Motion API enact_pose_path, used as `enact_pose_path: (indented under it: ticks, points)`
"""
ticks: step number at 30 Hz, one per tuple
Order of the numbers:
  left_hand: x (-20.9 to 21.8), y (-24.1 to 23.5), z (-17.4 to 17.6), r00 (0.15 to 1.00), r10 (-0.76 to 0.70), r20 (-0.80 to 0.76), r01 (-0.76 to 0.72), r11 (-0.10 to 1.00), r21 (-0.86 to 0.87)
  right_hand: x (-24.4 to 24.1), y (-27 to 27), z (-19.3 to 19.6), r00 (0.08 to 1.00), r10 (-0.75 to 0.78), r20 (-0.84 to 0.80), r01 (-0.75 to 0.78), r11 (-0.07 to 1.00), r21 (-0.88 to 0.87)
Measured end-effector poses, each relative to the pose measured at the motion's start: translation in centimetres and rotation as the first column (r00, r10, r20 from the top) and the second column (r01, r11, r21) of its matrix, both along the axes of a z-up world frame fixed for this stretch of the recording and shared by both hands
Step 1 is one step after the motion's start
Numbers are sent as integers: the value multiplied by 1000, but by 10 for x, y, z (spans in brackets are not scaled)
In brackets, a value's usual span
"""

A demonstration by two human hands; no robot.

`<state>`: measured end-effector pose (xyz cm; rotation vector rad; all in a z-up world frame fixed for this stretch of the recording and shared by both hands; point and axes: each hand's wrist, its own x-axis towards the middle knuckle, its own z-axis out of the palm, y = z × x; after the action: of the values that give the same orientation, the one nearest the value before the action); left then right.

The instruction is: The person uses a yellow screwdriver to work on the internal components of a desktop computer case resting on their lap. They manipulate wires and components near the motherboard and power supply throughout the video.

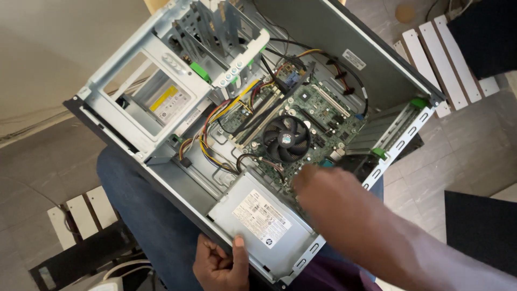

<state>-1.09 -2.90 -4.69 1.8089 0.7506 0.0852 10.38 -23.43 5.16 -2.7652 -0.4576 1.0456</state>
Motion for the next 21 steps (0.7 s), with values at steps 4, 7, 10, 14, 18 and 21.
enact_pose_path:
  ticks: [4, 7, 10, 14, 18, 21]
  points:
    - [4, 1, 2, 998, -33, 47, 31, 998, 54, 2, -4, 8, 935, 272, 228, -314, 934, 172]
    - [6, 3, 7, 995, -80, 60, 77, 996, 51, 10, -17, 8, 837, 465, 287, -522, 836, 167]
    - [3, 3, 5, 998, -46, 34, 46, 999, -10, 16, -24, 17, 882, 389, 265, -450, 862, 232]
    - [4, 1, 4, 999, -40, 29, 40, 999, 15, 13, -22, 19, 934, 304, 186, -346, 898, 271]
    - [6, -1, 7, 999, -10, 51, 11, 1000, -20, 16, -23, 22, 925, 266, 272, -358, 852, 383]
    - [8, -2, 10, 998, -24, 53, 25, 999, -19, 12, -28, 27, 949, 262, 175, -315, 808, 498]
